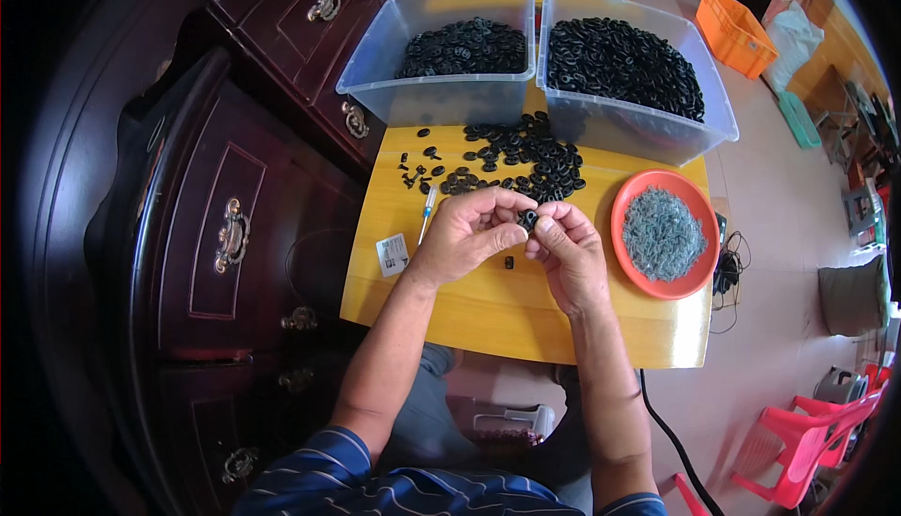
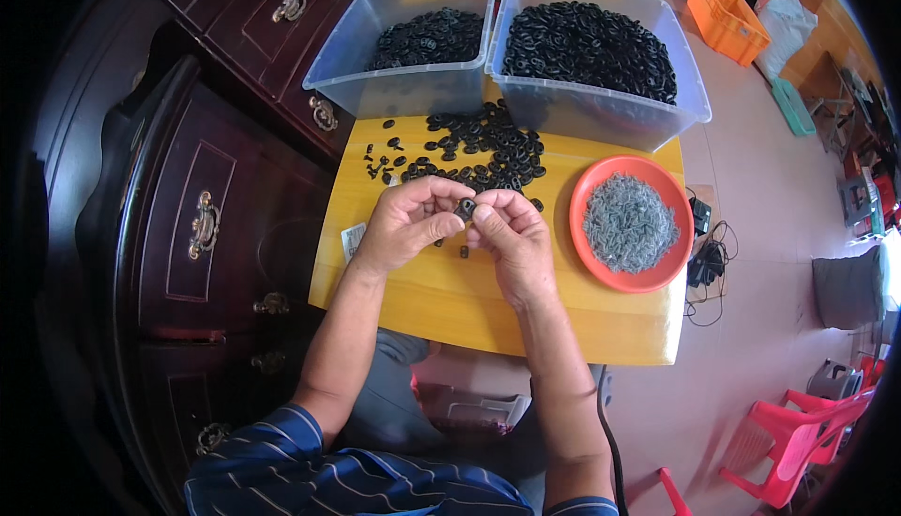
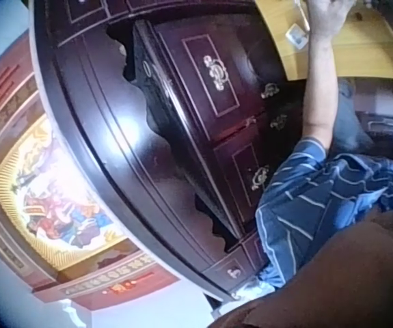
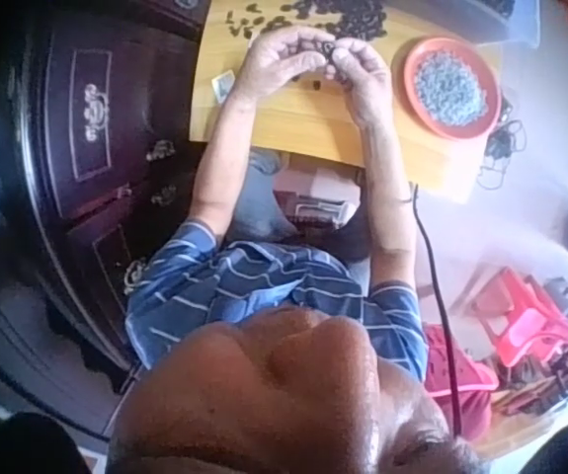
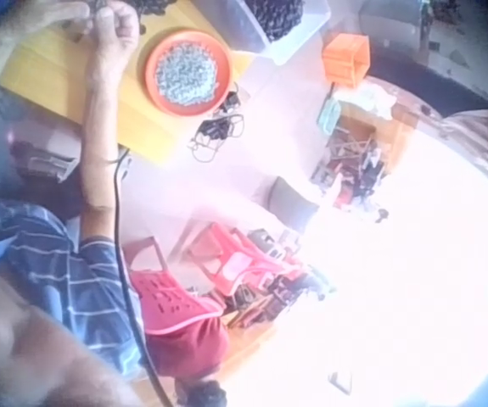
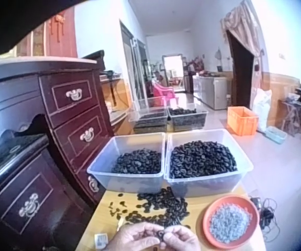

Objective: The person sorts small black plastic components and metallic pins by hand from a table into specific plastic bins.

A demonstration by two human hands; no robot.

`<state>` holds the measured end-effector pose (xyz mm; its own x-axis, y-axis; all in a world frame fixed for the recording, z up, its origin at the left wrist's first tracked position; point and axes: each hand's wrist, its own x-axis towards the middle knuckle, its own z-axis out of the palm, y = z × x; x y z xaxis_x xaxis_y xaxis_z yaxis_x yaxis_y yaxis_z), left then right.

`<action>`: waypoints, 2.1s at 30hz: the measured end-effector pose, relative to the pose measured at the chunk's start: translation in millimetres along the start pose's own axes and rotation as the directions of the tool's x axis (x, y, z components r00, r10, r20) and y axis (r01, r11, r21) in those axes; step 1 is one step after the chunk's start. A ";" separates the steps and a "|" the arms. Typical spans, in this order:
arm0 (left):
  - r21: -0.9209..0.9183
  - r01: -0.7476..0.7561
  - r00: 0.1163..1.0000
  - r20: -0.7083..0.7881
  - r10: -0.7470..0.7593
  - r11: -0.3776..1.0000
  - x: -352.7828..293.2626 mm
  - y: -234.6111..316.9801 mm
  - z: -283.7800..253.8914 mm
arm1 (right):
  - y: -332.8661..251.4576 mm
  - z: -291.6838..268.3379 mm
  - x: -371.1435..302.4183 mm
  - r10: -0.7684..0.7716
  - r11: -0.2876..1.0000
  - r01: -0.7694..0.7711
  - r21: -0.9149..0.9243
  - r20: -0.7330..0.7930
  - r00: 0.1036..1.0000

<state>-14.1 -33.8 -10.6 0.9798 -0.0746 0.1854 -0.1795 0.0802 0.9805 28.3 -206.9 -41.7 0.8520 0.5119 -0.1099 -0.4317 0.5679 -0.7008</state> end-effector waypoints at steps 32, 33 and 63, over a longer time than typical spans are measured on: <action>0.043 -0.053 0.998 0.023 0.052 0.998 3.1 -3.0 7.5 | -5.7 -3.1 2.5 -0.024 0.999 0.023 0.025 0.056 0.998; 0.062 -0.059 0.998 0.034 0.057 0.996 3.0 -3.3 6.4 | -6.4 -3.1 2.4 -0.021 1.000 0.020 0.021 0.058 0.998; -0.003 -0.045 0.999 -0.001 0.045 0.999 1.9 -15.4 5.9 | -8.4 -6.3 0.6 -0.027 0.994 0.034 -0.100 0.075 0.997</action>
<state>-9.9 -41.1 -25.0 0.9708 -0.0695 0.2296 -0.2235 0.0861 0.9709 34.3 -215.4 -40.4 0.8386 0.5435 -0.0375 -0.3703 0.5181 -0.7710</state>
